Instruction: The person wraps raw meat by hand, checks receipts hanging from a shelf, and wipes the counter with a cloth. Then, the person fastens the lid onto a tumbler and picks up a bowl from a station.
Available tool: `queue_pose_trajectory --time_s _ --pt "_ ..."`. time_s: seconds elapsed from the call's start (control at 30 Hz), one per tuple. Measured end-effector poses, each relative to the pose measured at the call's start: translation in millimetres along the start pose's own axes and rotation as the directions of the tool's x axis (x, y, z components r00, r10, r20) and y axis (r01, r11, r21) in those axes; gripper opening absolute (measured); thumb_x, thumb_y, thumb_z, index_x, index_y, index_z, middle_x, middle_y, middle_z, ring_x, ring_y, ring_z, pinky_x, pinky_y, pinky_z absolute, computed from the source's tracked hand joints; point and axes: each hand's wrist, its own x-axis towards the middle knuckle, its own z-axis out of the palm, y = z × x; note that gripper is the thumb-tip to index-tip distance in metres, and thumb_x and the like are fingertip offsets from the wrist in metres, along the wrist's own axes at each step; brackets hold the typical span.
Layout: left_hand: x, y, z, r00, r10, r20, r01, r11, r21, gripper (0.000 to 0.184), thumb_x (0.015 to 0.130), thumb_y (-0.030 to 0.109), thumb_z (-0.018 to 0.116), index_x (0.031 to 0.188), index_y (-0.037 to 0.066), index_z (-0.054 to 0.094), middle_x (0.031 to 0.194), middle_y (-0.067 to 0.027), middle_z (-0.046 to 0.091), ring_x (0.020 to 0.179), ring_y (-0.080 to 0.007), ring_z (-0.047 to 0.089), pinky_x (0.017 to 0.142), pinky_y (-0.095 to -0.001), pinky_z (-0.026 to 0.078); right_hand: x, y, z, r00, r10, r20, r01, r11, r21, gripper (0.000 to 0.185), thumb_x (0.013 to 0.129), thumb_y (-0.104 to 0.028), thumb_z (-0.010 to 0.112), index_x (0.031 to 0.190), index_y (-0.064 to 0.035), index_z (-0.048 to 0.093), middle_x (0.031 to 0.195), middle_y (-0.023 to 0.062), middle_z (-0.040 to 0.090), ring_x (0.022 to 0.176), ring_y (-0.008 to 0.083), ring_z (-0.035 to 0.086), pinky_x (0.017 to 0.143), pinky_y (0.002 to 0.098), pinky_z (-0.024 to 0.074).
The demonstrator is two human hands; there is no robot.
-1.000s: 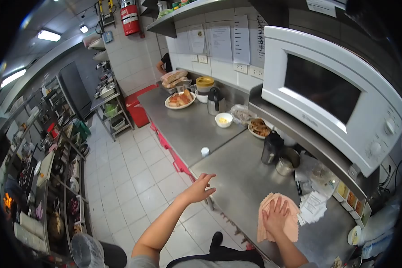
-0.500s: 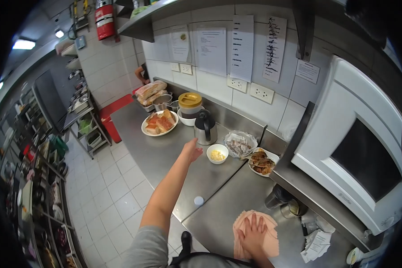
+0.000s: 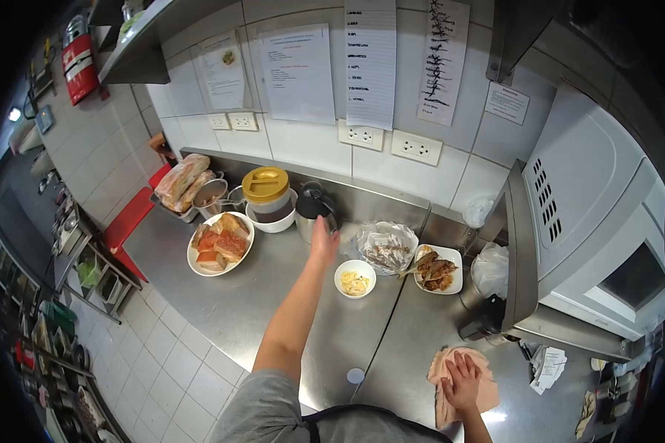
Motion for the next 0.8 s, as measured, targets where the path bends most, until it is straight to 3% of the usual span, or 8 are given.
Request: queue_pose_trajectory --time_s 0.07,0.17,0.27,0.37,0.57,0.67,0.73,0.8 --pt "-10.9 -22.7 -21.4 0.977 0.172 0.124 -0.205 0.918 0.340 0.080 0.091 0.050 0.054 0.150 0.011 0.017 0.152 -0.0283 0.015 0.142 -0.0382 0.018 0.114 -0.0506 0.017 1.0 1.3 2.2 1.000 0.028 0.004 -0.028 1.000 0.003 0.044 0.079 -0.034 0.063 0.118 -0.0149 0.063 0.142 0.0065 0.047 0.130 0.0324 0.038 0.104 0.0499 0.0259" --pt "-83.9 -43.2 -38.7 0.874 0.264 0.409 -0.484 0.396 0.780 0.096 0.073 0.038 0.078 0.148 0.011 0.025 0.152 -0.0244 0.016 0.140 -0.0365 0.023 0.112 -0.0474 0.026 6.3 -0.4 2.5 0.998 0.068 0.010 -0.068 0.998 0.005 0.044 0.079 -0.033 0.063 0.119 -0.0145 0.062 0.143 0.0068 0.046 0.130 0.0332 0.038 0.104 0.0500 0.0257" --pt "-125.9 -43.7 -32.2 0.856 0.155 0.493 -0.517 0.222 0.827 0.102 0.063 0.032 0.084 0.145 0.009 0.028 0.148 -0.0285 0.020 0.133 -0.0430 0.032 0.109 -0.0455 0.033 11.5 -4.2 -1.2 0.995 0.094 0.024 -0.094 0.996 -0.008 0.045 0.080 -0.032 0.061 0.121 -0.0143 0.060 0.144 0.0071 0.044 0.131 0.0335 0.037 0.104 0.0503 0.0254" --pt "-107.8 -49.2 -38.8 0.868 0.217 0.446 -0.496 0.358 0.791 0.102 0.060 0.021 0.085 0.143 0.005 0.028 0.143 -0.0287 0.026 0.129 -0.0446 0.036 0.106 -0.0440 0.037 12.1 -1.3 3.0 0.993 0.116 0.028 -0.115 0.993 -0.030 0.044 0.081 -0.033 0.060 0.121 -0.0143 0.060 0.144 0.0069 0.044 0.131 0.0337 0.036 0.104 0.0503 0.0252" --pt "-49.8 -45.2 -58.7 0.820 0.437 0.370 -0.531 0.343 0.775 0.107 0.058 0.014 0.086 0.143 -0.002 0.023 0.139 -0.0257 0.036 0.130 -0.0397 0.038 0.108 -0.0429 0.036 14.8 -5.5 1.6 0.992 0.119 0.040 -0.115 0.990 -0.082 0.045 0.084 -0.034 0.056 0.123 -0.0118 0.058 0.146 0.0092 0.041 0.131 0.0350 0.035 0.104 0.0509 0.0250" --pt "-22.0 -45.0 -64.4 0.807 0.430 0.406 -0.579 0.437 0.689 0.100 0.066 0.011 0.081 0.143 -0.006 0.020 0.144 -0.0287 0.029 0.135 -0.0421 0.030 0.111 -0.0425 0.029 18.4 -15.3 14.4 0.972 0.212 0.100 -0.190 0.963 -0.193 0.058 0.087 -0.038 0.052 0.135 -0.0059 0.046 0.152 0.0156 0.028 0.139 0.0412 0.022 0.108 0.0554 0.0185" --pt "-21.2 -61.6 -64.0 0.775 0.507 0.377 -0.589 0.364 0.721 0.094 0.071 0.007 0.076 0.143 -0.007 0.018 0.147 -0.0306 0.024 0.138 -0.0436 0.023 0.114 -0.0439 0.024 32.7 -38.8 28.8 0.933 0.324 0.156 -0.281 0.927 -0.249 0.072 0.089 -0.044 0.050 0.144 -0.0021 0.031 0.155 0.0186 0.018 0.142 0.0444 0.010 0.110 0.0590 0.0122" --pt "-47.6 -62.4 -55.1 0.768 0.535 0.352 -0.567 0.312 0.762 0.087 0.076 0.005 0.069 0.144 -0.007 0.017 0.149 -0.0328 0.017 0.140 -0.0453 0.015 0.115 -0.0459 0.019 55.0 -66.2 47.0 0.942 0.280 0.183 -0.237 0.945 -0.223 0.074 0.089 -0.046 0.050 0.145 -0.0023 0.029 0.155 0.0186 0.018 0.142 0.0445 0.011 0.110 0.0592 0.0117"
